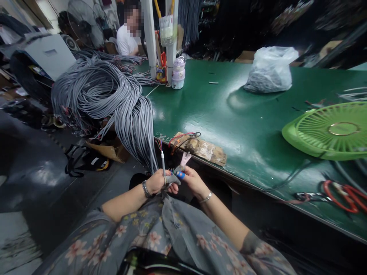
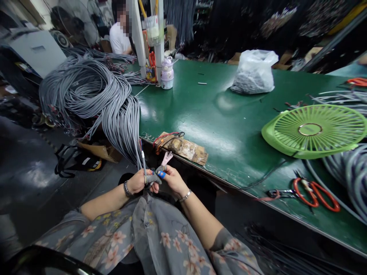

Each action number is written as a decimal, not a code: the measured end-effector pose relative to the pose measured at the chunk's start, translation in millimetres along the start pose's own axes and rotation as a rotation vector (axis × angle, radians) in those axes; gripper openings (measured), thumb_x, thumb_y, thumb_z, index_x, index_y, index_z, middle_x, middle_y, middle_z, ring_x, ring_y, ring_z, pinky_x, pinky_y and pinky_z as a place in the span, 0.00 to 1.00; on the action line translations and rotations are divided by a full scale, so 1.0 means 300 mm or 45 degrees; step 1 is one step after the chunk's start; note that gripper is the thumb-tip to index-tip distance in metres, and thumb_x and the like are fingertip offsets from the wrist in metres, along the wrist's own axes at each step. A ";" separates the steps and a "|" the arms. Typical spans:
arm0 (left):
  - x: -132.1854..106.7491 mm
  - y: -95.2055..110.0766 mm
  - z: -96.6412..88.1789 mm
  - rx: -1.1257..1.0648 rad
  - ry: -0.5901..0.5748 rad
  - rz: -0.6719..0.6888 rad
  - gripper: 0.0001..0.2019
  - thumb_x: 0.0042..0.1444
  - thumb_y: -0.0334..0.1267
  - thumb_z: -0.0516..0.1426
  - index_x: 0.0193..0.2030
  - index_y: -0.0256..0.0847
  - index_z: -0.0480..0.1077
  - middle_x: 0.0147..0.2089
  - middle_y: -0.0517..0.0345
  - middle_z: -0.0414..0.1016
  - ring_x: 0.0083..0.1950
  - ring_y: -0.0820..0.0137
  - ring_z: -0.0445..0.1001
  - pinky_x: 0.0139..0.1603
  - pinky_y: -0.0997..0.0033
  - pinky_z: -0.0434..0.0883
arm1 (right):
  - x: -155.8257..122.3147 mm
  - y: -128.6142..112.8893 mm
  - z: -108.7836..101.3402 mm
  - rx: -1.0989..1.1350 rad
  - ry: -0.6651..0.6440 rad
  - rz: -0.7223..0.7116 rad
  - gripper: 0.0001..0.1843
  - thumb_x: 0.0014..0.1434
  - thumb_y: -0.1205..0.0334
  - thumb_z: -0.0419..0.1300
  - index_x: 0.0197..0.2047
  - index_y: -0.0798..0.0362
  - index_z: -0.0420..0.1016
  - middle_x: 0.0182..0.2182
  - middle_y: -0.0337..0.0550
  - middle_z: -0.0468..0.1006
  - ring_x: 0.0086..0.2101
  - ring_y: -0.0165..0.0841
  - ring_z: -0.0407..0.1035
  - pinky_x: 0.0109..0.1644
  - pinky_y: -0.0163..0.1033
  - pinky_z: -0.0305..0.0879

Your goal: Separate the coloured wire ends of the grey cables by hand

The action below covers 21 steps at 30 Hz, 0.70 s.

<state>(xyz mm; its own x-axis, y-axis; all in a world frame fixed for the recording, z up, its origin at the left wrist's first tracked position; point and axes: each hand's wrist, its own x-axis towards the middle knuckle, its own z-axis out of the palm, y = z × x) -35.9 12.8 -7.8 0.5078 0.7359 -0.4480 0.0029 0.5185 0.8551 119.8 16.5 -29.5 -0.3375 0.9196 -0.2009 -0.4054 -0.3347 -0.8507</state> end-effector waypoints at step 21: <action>0.005 -0.049 0.047 0.125 0.426 0.152 0.25 0.37 0.59 0.63 0.22 0.35 0.67 0.21 0.53 0.73 0.21 0.72 0.72 0.22 0.77 0.67 | -0.023 0.024 0.008 -0.234 0.195 -0.066 0.23 0.40 0.44 0.70 0.25 0.54 0.69 0.23 0.37 0.69 0.26 0.28 0.60 0.34 0.36 0.58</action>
<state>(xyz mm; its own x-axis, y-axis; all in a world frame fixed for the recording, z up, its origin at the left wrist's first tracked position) -23.1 0.1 -17.5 0.1996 0.8988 -0.3902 0.0519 0.3879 0.9202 117.2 7.3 -33.1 -0.1823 0.9596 -0.2143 -0.2530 -0.2564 -0.9329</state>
